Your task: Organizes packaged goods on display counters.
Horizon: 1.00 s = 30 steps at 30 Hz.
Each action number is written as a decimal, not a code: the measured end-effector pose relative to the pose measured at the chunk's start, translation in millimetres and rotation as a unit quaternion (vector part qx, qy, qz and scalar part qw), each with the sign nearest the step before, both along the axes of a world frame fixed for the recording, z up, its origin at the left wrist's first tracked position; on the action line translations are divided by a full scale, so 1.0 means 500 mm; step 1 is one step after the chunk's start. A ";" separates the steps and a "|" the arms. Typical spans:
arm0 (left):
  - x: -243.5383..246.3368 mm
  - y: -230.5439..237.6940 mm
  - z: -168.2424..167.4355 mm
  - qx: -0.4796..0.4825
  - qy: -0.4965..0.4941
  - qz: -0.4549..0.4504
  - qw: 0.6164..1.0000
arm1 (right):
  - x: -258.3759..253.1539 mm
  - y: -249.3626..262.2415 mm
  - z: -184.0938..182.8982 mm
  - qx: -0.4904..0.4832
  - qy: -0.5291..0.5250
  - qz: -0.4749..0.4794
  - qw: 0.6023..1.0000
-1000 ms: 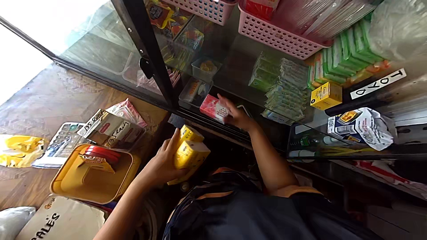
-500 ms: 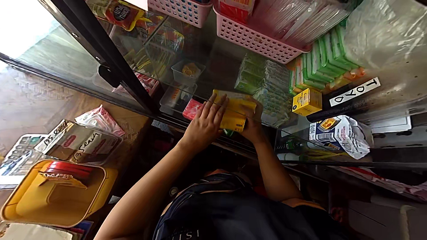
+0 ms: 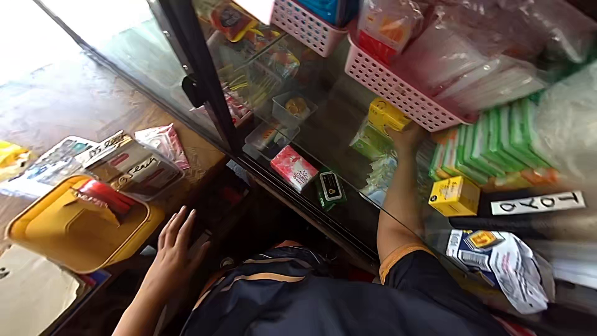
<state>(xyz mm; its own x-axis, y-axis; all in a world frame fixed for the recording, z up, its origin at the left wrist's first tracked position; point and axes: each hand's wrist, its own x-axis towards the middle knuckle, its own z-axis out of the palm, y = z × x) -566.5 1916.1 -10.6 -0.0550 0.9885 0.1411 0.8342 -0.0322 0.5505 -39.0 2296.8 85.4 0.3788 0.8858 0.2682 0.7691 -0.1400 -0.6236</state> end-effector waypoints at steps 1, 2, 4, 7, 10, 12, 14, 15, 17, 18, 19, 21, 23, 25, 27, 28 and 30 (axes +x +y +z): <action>-0.016 -0.045 -0.021 -0.010 0.011 0.030 0.999 | 0.006 0.018 0.001 -0.017 0.004 0.005 1.000; -0.029 -0.091 -0.042 -0.025 0.014 0.059 0.998 | 0.013 0.032 0.001 -0.033 0.011 0.006 0.999; -0.043 -0.189 -0.083 -0.064 0.001 0.114 0.991 | 0.021 0.043 0.006 -0.058 0.017 -0.004 0.998; -0.045 -0.326 -0.134 -0.126 -0.038 0.163 0.978 | 0.032 0.048 -0.007 -0.045 -0.001 -0.033 0.998; -0.009 -0.384 -0.099 -0.276 -0.084 0.239 0.927 | 0.026 0.054 -0.040 -0.038 0.017 -0.075 0.996; -0.002 -0.400 -0.095 -0.348 -0.119 0.279 0.887 | 0.011 0.051 -0.036 -0.038 0.033 -0.082 0.995; -0.012 -0.442 -0.147 -0.337 -0.134 0.321 0.875 | 0.006 0.046 -0.029 -0.025 0.031 -0.098 0.994; -0.016 -0.456 -0.164 -0.332 -0.133 0.337 0.871 | 0.006 0.043 -0.025 -0.014 0.026 -0.107 0.994; -0.029 -0.486 -0.208 -0.321 -0.129 0.363 0.865 | 0.003 0.037 -0.018 -0.007 0.019 -0.111 0.994; -0.037 -0.499 -0.232 -0.315 -0.128 0.374 0.863 | 0.001 0.037 -0.017 -0.006 0.014 -0.110 0.994; -0.043 -0.509 -0.252 -0.311 -0.124 0.379 0.863 | 0.002 0.036 -0.017 -0.008 0.006 -0.108 0.994; -0.041 -0.508 -0.268 -0.326 -0.123 0.374 0.860 | 0.001 0.027 -0.005 -0.018 -0.012 -0.096 0.995; -0.027 -0.488 -0.254 -0.361 -0.132 0.367 0.847 | -0.025 -0.004 0.016 -0.016 -0.057 -0.096 0.994; -0.021 -0.465 -0.249 -0.364 -0.142 0.365 0.845 | -0.089 -0.056 0.018 0.036 -0.089 -0.103 0.990; -0.023 -0.439 -0.258 -0.381 -0.147 0.365 0.837 | -0.186 -0.128 0.003 0.076 -0.068 -0.070 0.992; -0.027 -0.425 -0.261 -0.403 -0.155 0.363 0.825 | -0.242 -0.168 -0.020 0.100 -0.058 -0.040 0.992; -0.029 -0.387 -0.244 -0.457 -0.196 0.341 0.798 | -0.349 -0.243 -0.085 0.154 -0.052 0.044 0.986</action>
